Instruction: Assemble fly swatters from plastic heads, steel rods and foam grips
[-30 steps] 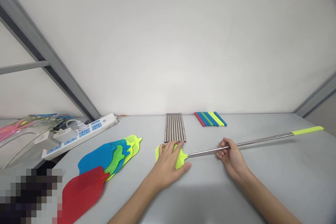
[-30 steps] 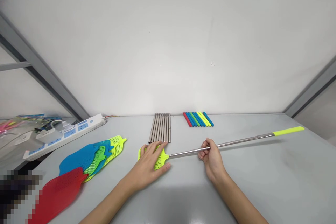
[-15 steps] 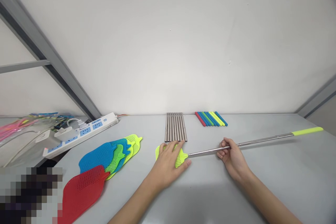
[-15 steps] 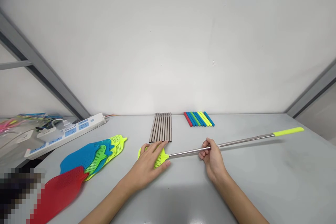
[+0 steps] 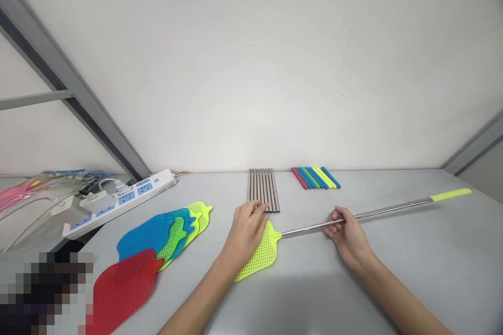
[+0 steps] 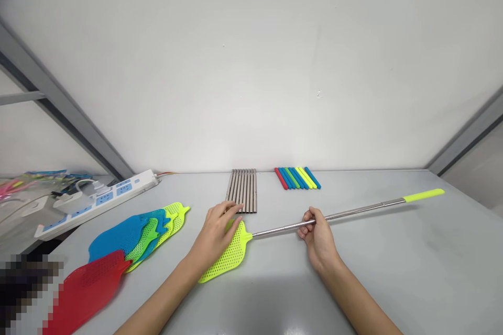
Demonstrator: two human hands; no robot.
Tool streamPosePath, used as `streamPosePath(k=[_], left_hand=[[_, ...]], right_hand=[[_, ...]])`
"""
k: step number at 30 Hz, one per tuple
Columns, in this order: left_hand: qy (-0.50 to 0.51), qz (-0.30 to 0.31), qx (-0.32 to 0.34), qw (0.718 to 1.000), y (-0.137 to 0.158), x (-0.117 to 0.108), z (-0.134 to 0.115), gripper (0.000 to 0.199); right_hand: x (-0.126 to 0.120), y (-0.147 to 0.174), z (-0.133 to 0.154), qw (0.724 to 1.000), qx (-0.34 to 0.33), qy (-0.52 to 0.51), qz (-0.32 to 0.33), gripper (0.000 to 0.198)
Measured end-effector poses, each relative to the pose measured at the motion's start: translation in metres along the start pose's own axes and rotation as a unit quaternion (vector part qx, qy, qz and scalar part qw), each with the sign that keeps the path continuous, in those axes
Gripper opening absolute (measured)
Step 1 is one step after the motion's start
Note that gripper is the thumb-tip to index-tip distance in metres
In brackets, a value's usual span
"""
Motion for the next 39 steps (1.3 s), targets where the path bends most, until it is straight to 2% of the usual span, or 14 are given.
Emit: streamPosePath(k=[6, 13, 18, 23, 31, 39], left_hand=[[-0.062, 0.015, 0.015, 0.998, -0.013, 0.006, 0.022, 0.026], [-0.099, 0.050, 0.048, 0.993, -0.016, 0.005, 0.021, 0.033], [-0.082, 0.078, 0.046, 0.992, -0.020, 0.001, 0.022, 0.027], [-0.079, 0.063, 0.036, 0.994, -0.019, 0.001, 0.019, 0.030], [-0.127, 0.031, -0.020, 0.991, -0.016, 0.014, 0.014, 0.048], [-0.113, 0.014, -0.006, 0.993, -0.014, 0.016, 0.017, 0.051]], right_hand=[[0.000, -0.002, -0.001, 1.000, -0.007, 0.005, 0.000, 0.022], [-0.001, -0.003, -0.002, 1.000, -0.006, 0.007, 0.003, 0.023], [-0.003, -0.007, -0.004, 1.000, 0.005, -0.003, -0.002, 0.024], [-0.001, -0.004, -0.003, 1.000, 0.002, -0.003, -0.010, 0.024], [-0.002, -0.004, -0.003, 0.999, -0.005, 0.025, -0.024, 0.024], [0.000, -0.002, -0.003, 0.999, -0.010, 0.038, -0.020, 0.026]])
Point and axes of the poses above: each hand's wrist, its own y-axis away from the middle knuckle, its own x-axis out of the palm, z = x × y, the point moved 3 cm from there along -y, towards the middle knuckle, and after that the axes turned 5 degrees about x, right-handed, at the moved point
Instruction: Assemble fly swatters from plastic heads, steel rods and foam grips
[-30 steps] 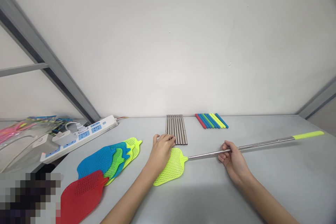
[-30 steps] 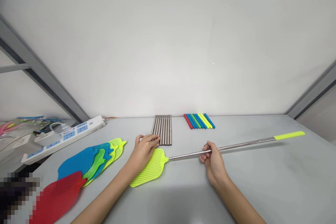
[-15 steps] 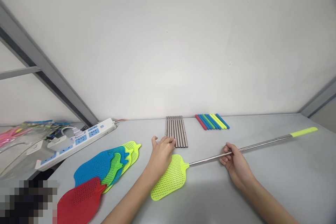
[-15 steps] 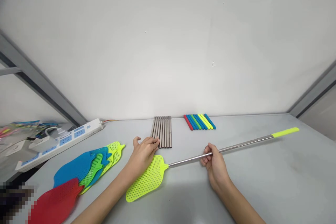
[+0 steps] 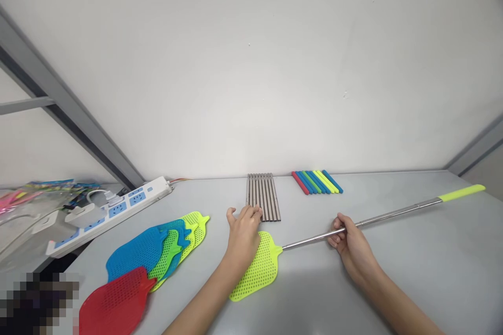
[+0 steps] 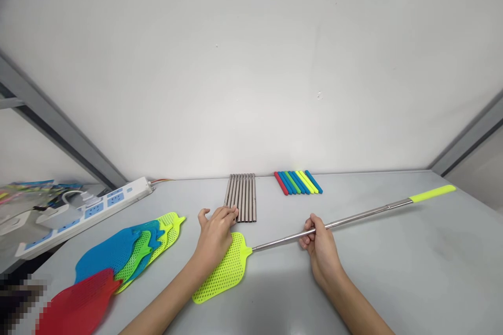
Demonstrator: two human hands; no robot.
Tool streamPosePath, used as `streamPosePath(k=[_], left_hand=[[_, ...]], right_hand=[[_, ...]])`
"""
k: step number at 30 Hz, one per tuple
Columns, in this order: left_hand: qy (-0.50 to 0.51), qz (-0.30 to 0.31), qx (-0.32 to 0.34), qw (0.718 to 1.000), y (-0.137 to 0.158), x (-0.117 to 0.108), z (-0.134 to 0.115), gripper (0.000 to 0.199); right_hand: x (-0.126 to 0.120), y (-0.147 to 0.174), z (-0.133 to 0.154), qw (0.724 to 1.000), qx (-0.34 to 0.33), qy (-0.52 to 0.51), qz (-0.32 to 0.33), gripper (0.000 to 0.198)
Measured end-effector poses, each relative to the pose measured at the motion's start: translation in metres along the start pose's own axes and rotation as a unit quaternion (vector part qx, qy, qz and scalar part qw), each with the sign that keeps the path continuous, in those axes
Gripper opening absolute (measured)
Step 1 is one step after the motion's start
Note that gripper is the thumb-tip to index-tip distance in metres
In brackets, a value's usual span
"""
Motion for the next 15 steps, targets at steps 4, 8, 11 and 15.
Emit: streamPosePath(k=[4, 8, 11, 15], left_hand=[[0.009, -0.006, 0.002, 1.000, 0.001, 0.001, 0.001, 0.048], [0.017, -0.012, -0.003, 1.000, 0.002, -0.001, 0.001, 0.043], [0.013, -0.015, -0.008, 1.000, 0.002, -0.004, 0.001, 0.037], [0.028, -0.018, -0.031, 0.999, 0.000, -0.010, 0.005, 0.026]], right_hand=[[0.001, 0.001, 0.000, 1.000, -0.001, -0.003, 0.000, 0.026], [0.000, -0.001, -0.001, 1.000, 0.000, -0.005, 0.004, 0.026], [0.000, -0.002, -0.001, 1.000, 0.001, -0.010, 0.002, 0.025], [0.000, -0.001, -0.001, 1.000, -0.003, -0.015, 0.002, 0.026]])
Point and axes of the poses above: each hand's wrist, its own y-axis away from the middle knuckle, its own x-axis out of the palm, z = x × y, the point moved 3 cm from there along -y, towards the middle knuckle, and after that the axes turned 5 degrees about x, right-handed, at the moved point
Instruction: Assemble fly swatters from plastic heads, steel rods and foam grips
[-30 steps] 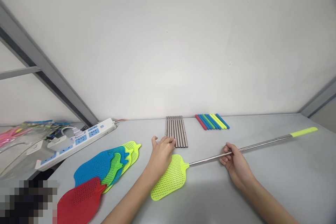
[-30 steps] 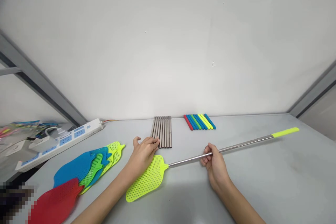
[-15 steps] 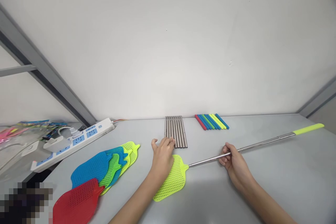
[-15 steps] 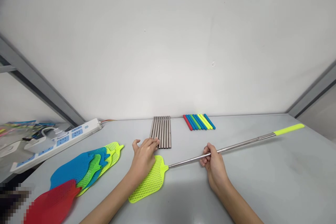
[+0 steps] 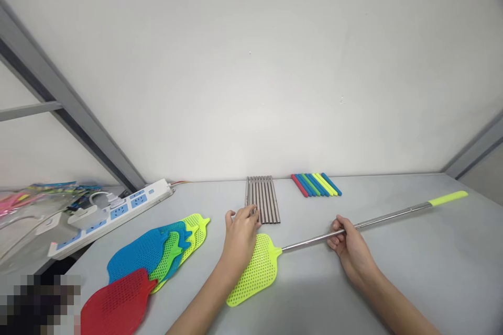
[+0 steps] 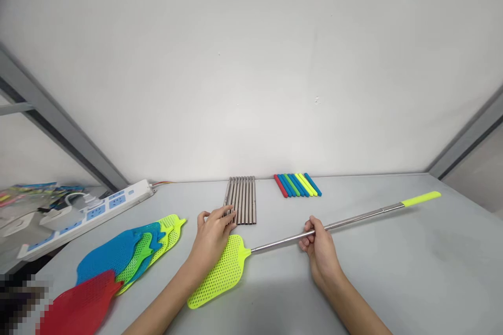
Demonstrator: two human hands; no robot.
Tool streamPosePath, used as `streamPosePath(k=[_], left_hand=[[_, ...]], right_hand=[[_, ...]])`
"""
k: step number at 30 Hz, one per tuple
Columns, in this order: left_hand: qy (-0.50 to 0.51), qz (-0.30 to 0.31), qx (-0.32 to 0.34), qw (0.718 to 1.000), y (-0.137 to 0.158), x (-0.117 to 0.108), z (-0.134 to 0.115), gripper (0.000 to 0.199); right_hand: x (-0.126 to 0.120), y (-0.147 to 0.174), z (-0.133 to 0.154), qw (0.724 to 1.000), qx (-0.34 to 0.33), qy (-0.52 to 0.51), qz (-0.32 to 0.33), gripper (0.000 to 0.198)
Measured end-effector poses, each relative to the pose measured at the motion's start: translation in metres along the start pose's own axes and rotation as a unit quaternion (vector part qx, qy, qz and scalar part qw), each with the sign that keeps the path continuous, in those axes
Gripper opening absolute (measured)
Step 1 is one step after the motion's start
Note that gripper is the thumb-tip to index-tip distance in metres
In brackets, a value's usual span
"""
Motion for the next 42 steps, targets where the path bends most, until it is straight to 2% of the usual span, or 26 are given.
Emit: streamPosePath(k=[3, 5, 7, 10, 13, 16, 19, 22, 25, 31, 36, 42], left_hand=[[0.021, -0.008, -0.035, 0.999, 0.000, -0.010, -0.002, 0.019], [0.030, -0.016, -0.044, 0.998, 0.002, -0.018, -0.009, 0.022], [0.053, 0.003, -0.018, 0.998, 0.006, -0.024, -0.021, 0.026], [0.107, 0.093, 0.056, 0.988, 0.018, -0.025, -0.043, 0.029], [0.111, 0.109, 0.063, 0.986, 0.029, -0.026, -0.053, 0.019], [0.116, 0.130, 0.084, 0.981, 0.034, -0.024, -0.055, 0.023], [0.102, 0.147, 0.098, 0.979, 0.035, -0.022, -0.055, 0.026], [0.095, 0.157, 0.109, 0.977, 0.037, -0.019, -0.058, 0.026], [0.094, 0.165, 0.110, 0.976, 0.040, -0.016, -0.065, 0.026], [0.074, 0.182, 0.109, 0.974, 0.047, -0.007, -0.072, 0.022], [0.131, 0.181, 0.064, 0.973, 0.050, -0.003, -0.064, 0.024], [0.171, 0.186, 0.047, 0.966, 0.052, 0.000, -0.062, 0.026]], right_hand=[[-0.001, 0.001, 0.001, 1.000, -0.005, -0.003, -0.012, 0.027], [-0.001, 0.001, 0.002, 1.000, -0.009, -0.005, -0.015, 0.026], [0.000, 0.002, 0.002, 1.000, -0.009, -0.003, -0.008, 0.026], [0.002, 0.004, 0.000, 1.000, -0.004, 0.004, 0.017, 0.028], [0.005, 0.008, -0.002, 0.999, -0.001, 0.008, 0.048, 0.030], [0.009, 0.011, 0.002, 0.996, 0.002, -0.001, 0.086, 0.029], [0.012, 0.009, 0.014, 0.988, 0.032, -0.081, 0.126, 0.023], [0.010, 0.002, 0.023, 0.956, 0.126, -0.215, 0.155, 0.017], [0.004, -0.004, 0.029, 0.932, 0.159, -0.276, 0.174, 0.028], [-0.003, -0.003, 0.023, 0.932, 0.122, -0.298, 0.166, 0.037], [0.002, 0.004, 0.016, 0.938, 0.087, -0.295, 0.161, 0.039], [0.003, 0.009, 0.014, 0.949, 0.055, -0.274, 0.148, 0.042]])
Point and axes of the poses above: each hand's wrist, its own y-axis away from the middle knuckle, its own x-axis out of the palm, z = x × y, the point moved 3 cm from there along -y, towards the middle knuckle, and after that the axes turned 5 degrees about x, right-handed, at the moved point
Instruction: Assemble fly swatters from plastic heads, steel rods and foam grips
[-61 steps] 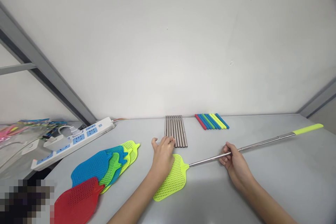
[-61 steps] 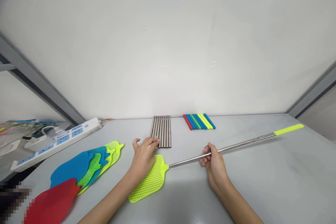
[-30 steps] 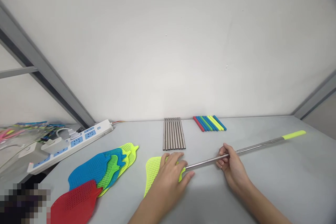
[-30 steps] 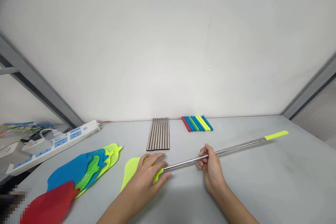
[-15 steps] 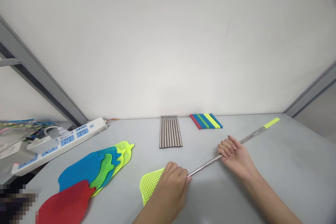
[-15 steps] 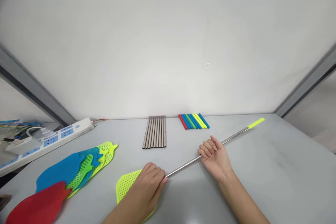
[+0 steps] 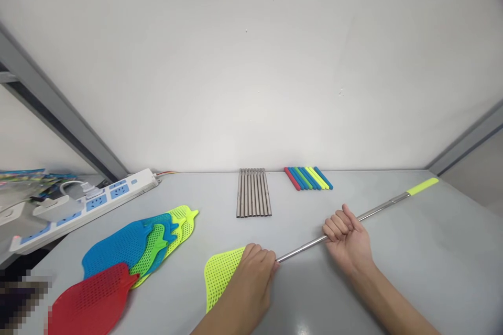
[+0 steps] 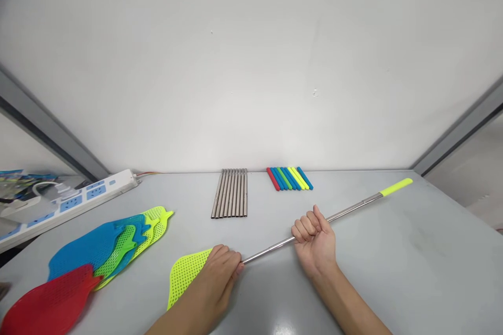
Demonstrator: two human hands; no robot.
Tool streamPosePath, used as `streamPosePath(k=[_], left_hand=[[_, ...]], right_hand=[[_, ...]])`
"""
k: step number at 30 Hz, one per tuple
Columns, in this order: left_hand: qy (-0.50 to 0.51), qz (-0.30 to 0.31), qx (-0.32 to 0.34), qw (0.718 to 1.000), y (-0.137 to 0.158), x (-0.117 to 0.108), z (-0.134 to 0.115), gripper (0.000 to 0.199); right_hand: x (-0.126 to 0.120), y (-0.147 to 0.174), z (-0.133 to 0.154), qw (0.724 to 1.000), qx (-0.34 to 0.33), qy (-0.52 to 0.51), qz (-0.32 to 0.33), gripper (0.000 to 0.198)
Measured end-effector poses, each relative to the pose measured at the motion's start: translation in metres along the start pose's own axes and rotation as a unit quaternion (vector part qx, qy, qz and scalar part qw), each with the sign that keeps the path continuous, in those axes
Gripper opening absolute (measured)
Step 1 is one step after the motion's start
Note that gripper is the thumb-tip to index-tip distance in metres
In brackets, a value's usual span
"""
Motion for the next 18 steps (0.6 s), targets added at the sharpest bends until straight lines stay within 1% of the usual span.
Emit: streamPosePath(k=[4, 11, 18], left_hand=[[0.018, -0.005, 0.009, 1.000, 0.000, 0.001, -0.003, 0.025], [0.007, -0.011, 0.011, 1.000, -0.001, -0.001, -0.007, 0.025], [-0.005, -0.012, 0.009, 1.000, -0.001, -0.001, -0.006, 0.026]], right_hand=[[0.002, 0.006, -0.007, 0.999, -0.011, 0.031, -0.007, 0.043], [0.007, 0.013, -0.020, 0.998, -0.008, 0.070, -0.002, 0.043], [0.006, 0.012, -0.023, 0.999, 0.008, 0.053, -0.002, 0.042]])
Point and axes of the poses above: each hand's wrist, its own y-axis away from the middle knuckle, its own x-axis out of the palm, z = x × y, the point moved 3 cm from there along -y, towards the middle knuckle, and after that the axes turned 5 degrees about x, right-handed, at the moved point
